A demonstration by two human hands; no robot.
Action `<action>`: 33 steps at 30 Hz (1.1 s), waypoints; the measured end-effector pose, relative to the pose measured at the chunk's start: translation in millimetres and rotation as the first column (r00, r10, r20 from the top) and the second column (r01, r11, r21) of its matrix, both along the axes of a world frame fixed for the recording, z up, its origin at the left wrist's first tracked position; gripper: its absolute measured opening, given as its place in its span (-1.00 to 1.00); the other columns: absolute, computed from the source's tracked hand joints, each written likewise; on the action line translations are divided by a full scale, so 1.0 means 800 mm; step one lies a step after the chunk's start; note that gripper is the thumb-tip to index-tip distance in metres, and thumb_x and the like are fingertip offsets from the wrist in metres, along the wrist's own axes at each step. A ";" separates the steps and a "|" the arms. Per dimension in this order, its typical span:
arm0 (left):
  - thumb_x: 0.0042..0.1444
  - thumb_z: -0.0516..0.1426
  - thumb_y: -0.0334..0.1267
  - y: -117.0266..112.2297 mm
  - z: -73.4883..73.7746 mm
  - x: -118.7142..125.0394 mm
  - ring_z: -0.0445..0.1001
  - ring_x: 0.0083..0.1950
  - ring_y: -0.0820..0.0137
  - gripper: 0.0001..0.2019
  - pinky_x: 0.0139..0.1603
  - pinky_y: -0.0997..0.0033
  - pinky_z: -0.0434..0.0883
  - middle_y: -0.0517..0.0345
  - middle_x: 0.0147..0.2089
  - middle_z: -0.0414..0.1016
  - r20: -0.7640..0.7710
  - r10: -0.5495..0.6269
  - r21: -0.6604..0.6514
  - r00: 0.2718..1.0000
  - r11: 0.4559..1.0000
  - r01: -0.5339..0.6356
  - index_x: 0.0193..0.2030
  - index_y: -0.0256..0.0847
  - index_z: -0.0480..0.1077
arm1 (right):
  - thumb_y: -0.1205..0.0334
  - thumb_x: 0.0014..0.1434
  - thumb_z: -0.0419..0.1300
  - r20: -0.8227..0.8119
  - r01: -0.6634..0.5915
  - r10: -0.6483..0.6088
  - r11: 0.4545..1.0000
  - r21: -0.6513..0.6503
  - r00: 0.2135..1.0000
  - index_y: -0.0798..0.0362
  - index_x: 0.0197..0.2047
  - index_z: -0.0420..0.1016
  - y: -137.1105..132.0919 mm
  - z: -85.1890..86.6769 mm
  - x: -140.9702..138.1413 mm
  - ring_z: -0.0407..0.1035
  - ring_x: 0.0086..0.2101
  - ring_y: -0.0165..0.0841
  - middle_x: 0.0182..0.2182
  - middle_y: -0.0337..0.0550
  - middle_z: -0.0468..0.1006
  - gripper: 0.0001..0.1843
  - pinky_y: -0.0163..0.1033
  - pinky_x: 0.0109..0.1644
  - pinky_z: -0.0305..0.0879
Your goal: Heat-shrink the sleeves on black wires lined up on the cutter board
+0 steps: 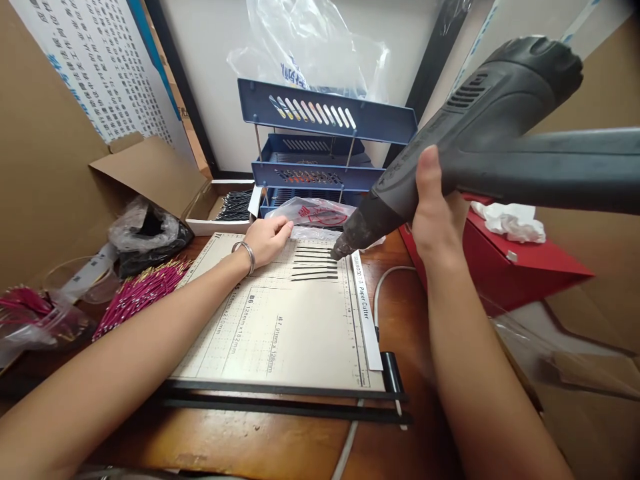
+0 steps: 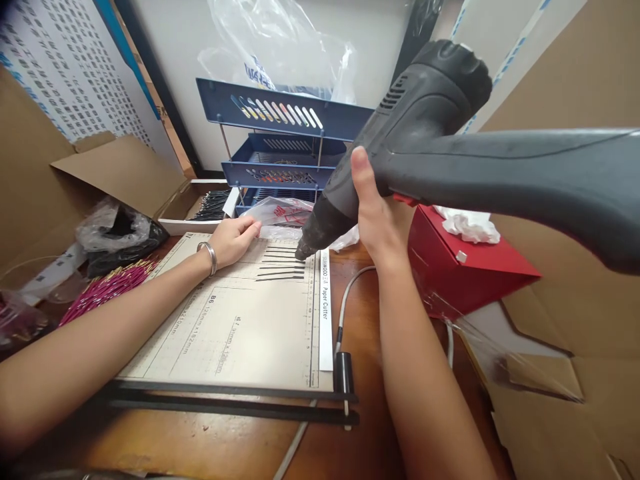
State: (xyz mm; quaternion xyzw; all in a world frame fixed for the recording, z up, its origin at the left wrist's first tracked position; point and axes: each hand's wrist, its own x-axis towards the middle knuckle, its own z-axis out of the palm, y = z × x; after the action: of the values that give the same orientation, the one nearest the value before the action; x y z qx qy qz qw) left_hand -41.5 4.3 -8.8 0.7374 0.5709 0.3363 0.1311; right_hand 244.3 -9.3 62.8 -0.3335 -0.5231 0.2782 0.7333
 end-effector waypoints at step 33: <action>0.27 0.10 0.02 -0.005 0.013 -0.014 0.10 -0.50 0.43 -0.50 -0.38 0.34 0.09 0.26 -0.64 0.10 -0.048 -0.167 -0.118 0.985 0.980 0.161 -0.62 -0.12 0.10 | -0.27 0.24 0.42 0.036 0.068 -0.067 0.997 -0.035 0.997 -0.24 0.16 0.61 -0.033 0.031 -0.010 0.24 0.53 -0.12 0.34 -0.27 0.58 -0.49 0.14 0.69 0.16</action>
State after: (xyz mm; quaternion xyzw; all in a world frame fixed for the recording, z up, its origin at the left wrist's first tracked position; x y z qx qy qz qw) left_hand -52.4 -0.1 1.7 0.7827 0.5300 0.2697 0.1835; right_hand 236.2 -35.4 87.5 -0.3689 -0.5191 0.2568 0.7270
